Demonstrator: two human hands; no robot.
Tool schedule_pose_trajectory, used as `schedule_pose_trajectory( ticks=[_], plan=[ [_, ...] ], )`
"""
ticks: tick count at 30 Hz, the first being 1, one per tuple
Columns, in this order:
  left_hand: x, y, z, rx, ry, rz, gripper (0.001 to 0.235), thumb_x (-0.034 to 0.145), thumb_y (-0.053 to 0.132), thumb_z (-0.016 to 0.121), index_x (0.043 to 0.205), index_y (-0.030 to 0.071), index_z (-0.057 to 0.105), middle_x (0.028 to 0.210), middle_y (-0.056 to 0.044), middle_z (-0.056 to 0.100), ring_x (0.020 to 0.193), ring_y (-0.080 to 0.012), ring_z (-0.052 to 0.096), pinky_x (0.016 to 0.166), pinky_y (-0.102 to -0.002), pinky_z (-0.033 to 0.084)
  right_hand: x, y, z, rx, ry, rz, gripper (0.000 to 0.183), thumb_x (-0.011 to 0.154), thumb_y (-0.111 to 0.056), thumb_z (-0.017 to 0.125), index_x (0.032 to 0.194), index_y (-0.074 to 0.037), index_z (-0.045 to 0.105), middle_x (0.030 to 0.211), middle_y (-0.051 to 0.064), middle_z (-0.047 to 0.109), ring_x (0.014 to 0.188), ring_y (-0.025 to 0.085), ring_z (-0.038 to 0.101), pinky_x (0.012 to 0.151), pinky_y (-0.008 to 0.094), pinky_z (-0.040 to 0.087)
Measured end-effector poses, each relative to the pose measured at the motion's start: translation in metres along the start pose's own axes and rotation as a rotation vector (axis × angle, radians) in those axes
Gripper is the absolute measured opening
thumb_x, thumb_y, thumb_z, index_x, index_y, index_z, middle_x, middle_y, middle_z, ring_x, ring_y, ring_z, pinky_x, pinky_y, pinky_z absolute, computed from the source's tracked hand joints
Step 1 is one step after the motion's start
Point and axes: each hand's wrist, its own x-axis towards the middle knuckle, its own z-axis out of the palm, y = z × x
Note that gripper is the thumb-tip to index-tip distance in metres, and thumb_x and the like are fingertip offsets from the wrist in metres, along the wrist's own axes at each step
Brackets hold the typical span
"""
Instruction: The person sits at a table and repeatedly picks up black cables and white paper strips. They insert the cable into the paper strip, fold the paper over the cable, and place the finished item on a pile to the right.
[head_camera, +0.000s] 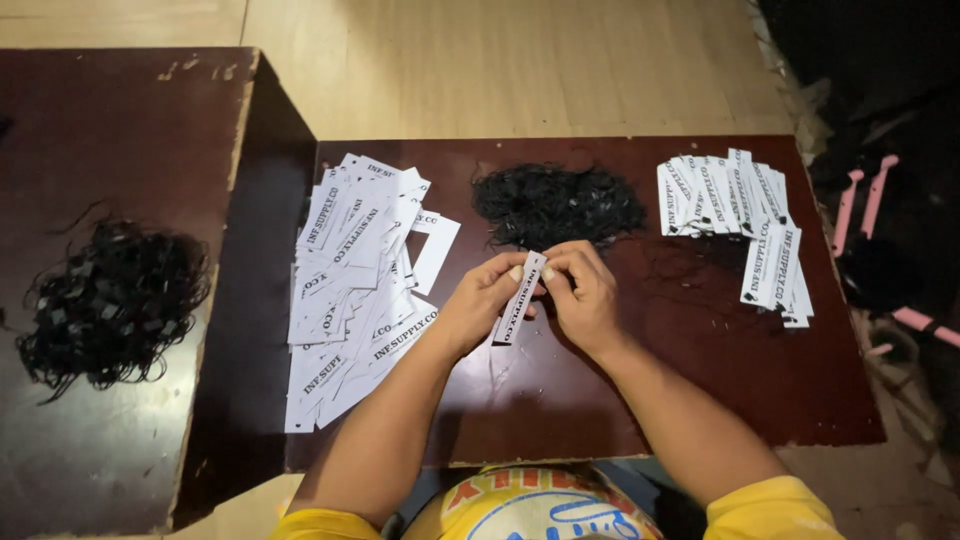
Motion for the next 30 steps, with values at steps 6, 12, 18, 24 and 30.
schedule_pose_trajectory(
  ticks=[6,12,18,24,30],
  plan=[
    [0.002,-0.007,0.004,0.003,-0.004,0.017,0.035,0.102,0.013,0.055,0.134,-0.001,0.062,0.100,-0.024,0.072,0.076,-0.0292,0.077,0.064,-0.036,0.066,0.003,0.002,-0.005,-0.017,-0.013,-0.029,0.009,0.096,-0.006,0.069,0.087,-0.006,0.068,0.096,0.009,0.072,0.089,0.031,0.073,0.079,0.038,0.057],
    [0.006,-0.014,-0.001,0.086,-0.024,0.016,0.037,0.098,0.013,0.064,0.133,0.002,0.064,0.106,-0.018,0.072,0.082,-0.0248,0.076,0.064,-0.033,0.065,0.004,0.008,-0.008,0.016,-0.024,-0.041,0.009,0.094,-0.005,0.071,0.085,-0.006,0.069,0.093,0.008,0.074,0.087,0.031,0.074,0.078,0.038,0.058],
    [0.001,-0.002,0.012,0.101,0.027,0.071,0.033,0.096,0.012,0.067,0.126,-0.002,0.067,0.097,-0.018,0.073,0.077,-0.0241,0.076,0.061,-0.031,0.064,0.006,0.007,-0.010,-0.003,-0.027,-0.056,0.008,0.092,-0.004,0.072,0.085,-0.006,0.068,0.094,0.009,0.073,0.085,0.032,0.073,0.077,0.040,0.058],
    [0.005,-0.002,0.002,-0.050,0.082,0.163,0.030,0.098,0.009,0.061,0.126,-0.004,0.063,0.099,-0.023,0.072,0.077,-0.0311,0.077,0.065,-0.036,0.066,0.012,0.017,-0.022,0.017,-0.009,-0.011,0.010,0.096,-0.004,0.069,0.087,-0.007,0.070,0.094,0.008,0.073,0.086,0.029,0.072,0.079,0.037,0.057],
    [-0.001,-0.013,0.007,-0.040,0.072,0.150,0.032,0.099,0.009,0.059,0.128,-0.006,0.063,0.098,-0.025,0.071,0.077,-0.0348,0.077,0.067,-0.038,0.066,0.014,0.014,-0.021,0.088,-0.051,0.019,0.013,0.101,-0.004,0.064,0.089,-0.004,0.070,0.095,0.011,0.073,0.088,0.030,0.072,0.078,0.039,0.057]
  ],
)
